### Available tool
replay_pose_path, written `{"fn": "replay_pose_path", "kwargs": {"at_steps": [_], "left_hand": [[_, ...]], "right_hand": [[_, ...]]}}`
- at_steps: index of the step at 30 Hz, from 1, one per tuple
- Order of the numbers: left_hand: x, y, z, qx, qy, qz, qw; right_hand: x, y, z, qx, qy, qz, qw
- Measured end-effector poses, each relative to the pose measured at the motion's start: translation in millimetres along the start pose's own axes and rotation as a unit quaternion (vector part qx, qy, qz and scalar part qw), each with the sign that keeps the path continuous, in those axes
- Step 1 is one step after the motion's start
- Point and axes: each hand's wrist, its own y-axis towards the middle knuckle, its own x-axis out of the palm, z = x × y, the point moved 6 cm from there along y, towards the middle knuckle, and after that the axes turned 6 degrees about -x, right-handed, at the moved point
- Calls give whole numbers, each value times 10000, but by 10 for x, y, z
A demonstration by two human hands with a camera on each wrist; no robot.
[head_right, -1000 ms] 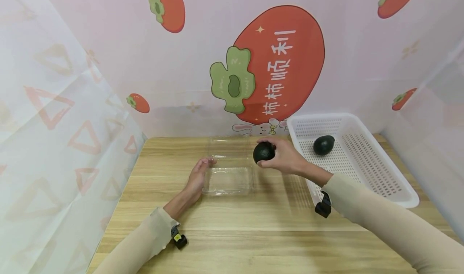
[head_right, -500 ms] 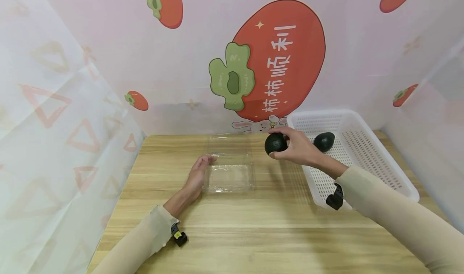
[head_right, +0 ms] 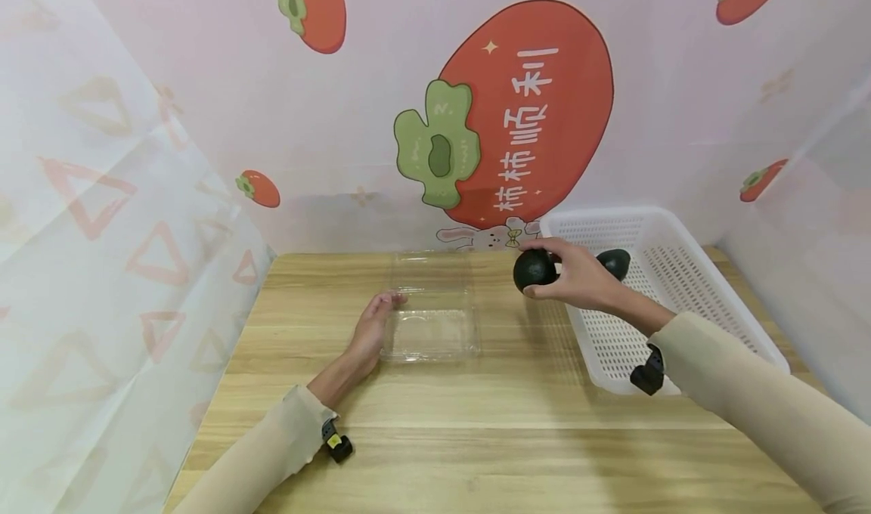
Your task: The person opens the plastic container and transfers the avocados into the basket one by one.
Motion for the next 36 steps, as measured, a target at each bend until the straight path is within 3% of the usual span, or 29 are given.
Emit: {"fn": "replay_pose_path", "kwargs": {"at_steps": [10,28,36], "left_hand": [[2,-22,7,0,119,-77,9999],[-8,-10,-15,-41,8,57,10000],[-6,1,-2,7,32,106,9999]], "right_hand": [[-74,-49,120,24,387,-178,9991],[-394,-235,340,-250,-59,136,9996],[-514,-270,440,-180,-107,-96,9997]]}}
